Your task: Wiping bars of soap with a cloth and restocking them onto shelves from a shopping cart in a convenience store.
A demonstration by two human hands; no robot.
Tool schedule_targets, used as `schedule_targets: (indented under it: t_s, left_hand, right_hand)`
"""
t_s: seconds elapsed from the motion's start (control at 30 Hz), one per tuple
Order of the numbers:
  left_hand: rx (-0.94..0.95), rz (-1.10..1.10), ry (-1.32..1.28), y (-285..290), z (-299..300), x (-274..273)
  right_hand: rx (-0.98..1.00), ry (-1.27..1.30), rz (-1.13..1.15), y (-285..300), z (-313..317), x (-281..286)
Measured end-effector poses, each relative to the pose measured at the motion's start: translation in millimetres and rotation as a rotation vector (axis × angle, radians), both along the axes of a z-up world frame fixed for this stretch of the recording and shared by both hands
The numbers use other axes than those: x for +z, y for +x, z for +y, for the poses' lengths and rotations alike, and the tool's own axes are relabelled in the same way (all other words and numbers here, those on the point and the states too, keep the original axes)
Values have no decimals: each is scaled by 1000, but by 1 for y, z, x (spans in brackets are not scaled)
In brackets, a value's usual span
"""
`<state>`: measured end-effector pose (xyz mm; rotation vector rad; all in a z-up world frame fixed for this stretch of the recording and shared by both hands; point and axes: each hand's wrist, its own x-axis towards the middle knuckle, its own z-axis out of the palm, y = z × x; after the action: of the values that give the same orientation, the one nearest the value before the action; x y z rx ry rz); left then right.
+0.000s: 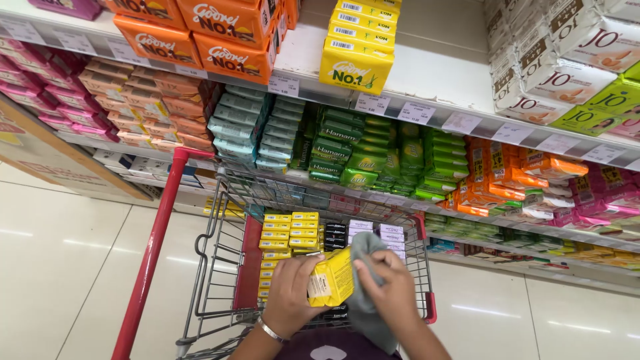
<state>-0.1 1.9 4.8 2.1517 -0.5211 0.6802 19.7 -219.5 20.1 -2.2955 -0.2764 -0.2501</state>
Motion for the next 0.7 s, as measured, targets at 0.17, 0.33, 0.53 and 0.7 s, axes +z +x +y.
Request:
schedule_targets:
  t_s: [0.17,0.33,0.53,0.7]
  left_hand:
    - [7,23,-6,1,-4,-21]
    - [-32,64,-30,-2,5,-13]
    - [-80,106,-49,3,6,-23]
    - [-395,548,-661,15,7,-33]
  right_hand:
    - [122,7,-31,-12,21,18]
    - [63,61,-4,3,1,-4]
    - [213,2,103,4,9,28]
    - [253,381,509,42,-32,-22]
